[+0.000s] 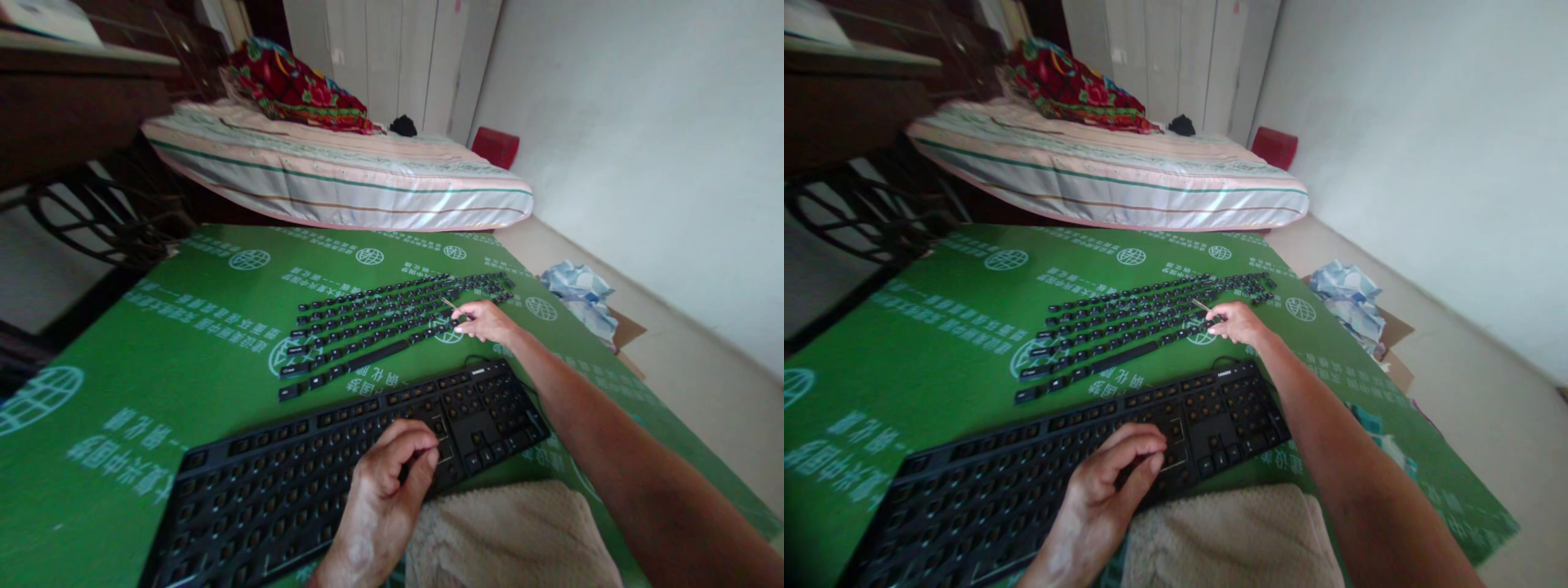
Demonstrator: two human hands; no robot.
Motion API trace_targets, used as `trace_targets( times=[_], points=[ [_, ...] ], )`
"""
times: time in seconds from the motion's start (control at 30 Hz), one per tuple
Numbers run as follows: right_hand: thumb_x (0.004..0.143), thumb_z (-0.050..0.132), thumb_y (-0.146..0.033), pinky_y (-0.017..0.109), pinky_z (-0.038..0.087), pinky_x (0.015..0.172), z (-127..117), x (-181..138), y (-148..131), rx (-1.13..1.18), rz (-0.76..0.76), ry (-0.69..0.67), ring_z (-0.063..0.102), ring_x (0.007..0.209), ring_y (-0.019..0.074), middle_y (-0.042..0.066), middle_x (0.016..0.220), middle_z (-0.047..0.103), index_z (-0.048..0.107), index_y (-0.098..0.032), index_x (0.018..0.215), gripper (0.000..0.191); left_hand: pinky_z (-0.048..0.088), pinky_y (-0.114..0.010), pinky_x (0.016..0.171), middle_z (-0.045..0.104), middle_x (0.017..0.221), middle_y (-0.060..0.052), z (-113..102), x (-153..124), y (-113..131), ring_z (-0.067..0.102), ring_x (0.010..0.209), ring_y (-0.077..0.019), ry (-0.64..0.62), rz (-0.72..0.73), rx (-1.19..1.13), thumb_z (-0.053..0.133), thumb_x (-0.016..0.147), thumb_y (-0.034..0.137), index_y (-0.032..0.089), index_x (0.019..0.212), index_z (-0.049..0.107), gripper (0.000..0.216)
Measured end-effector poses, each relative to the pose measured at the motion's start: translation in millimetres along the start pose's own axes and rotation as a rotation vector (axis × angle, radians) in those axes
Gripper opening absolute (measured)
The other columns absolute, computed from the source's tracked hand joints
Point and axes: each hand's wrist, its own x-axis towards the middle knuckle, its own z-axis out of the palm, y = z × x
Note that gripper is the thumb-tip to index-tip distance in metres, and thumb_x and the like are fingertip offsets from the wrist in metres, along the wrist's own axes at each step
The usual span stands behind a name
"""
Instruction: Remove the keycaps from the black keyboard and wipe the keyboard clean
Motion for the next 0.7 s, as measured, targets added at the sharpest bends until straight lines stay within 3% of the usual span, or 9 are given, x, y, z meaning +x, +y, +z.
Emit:
trace_targets(
  times=[0.17,0.3,0.4,0.57,0.7],
  points=[
    [0.066,0.072,-0.024,0.014,0.029,0.030,1,-5,-3,0.011,-0.002,0.070,0.038,0.030,0.0032,-0.008,0.043,0.052,0.066,-0.014,0.095,0.031,0.048,-0.018,0.068,0.063,0.088,-0.001,1,0,-1,0.062,0.080,-0.0121,0.008,0.008,-0.005,0.055,0.083,0.012,0.022,0.084,0.065,0.014],
    [0.072,0.068,-0.034,0.015,0.028,0.029,-4,-17,-11,0.009,-0.029,0.162,0.037,0.028,0.0034,-0.006,0.043,0.052,0.065,-0.015,0.080,0.021,0.047,-0.019,0.069,0.062,0.088,-0.001,2,0,-3,0.061,0.081,-0.0123,0.001,0.002,-0.011,0.054,0.083,0.013,0.021,0.084,0.065,0.013],
    [0.077,0.060,-0.044,0.016,0.029,0.030,-13,-28,-21,0.012,-0.062,0.241,0.038,0.028,0.0036,-0.004,0.044,0.054,0.061,-0.015,0.071,0.030,0.047,-0.020,0.071,0.062,0.087,-0.001,2,1,-2,0.061,0.081,-0.0126,-0.005,0.001,-0.016,0.054,0.083,0.013,0.021,0.084,0.065,0.013],
    [0.082,0.045,-0.061,0.019,0.039,0.037,-21,-59,-45,0.095,-0.154,0.352,0.052,0.038,0.0087,-0.001,0.054,0.059,0.062,-0.015,0.080,0.049,0.047,-0.021,0.071,0.062,0.086,-0.001,4,1,-2,0.060,0.080,-0.0126,0.009,0.028,-0.015,0.055,0.082,0.012,0.019,0.082,0.065,0.012],
    [0.085,0.037,-0.062,0.021,0.041,0.044,-14,-102,-62,0.038,-0.255,0.469,0.051,0.041,0.0086,0.000,0.052,0.056,0.063,-0.016,0.069,0.055,0.048,-0.023,0.073,0.062,0.088,-0.002,4,1,-3,0.060,0.083,-0.0143,0.119,0.021,-0.064,0.057,0.081,0.015,0.019,0.085,0.066,0.011]
  ],
)
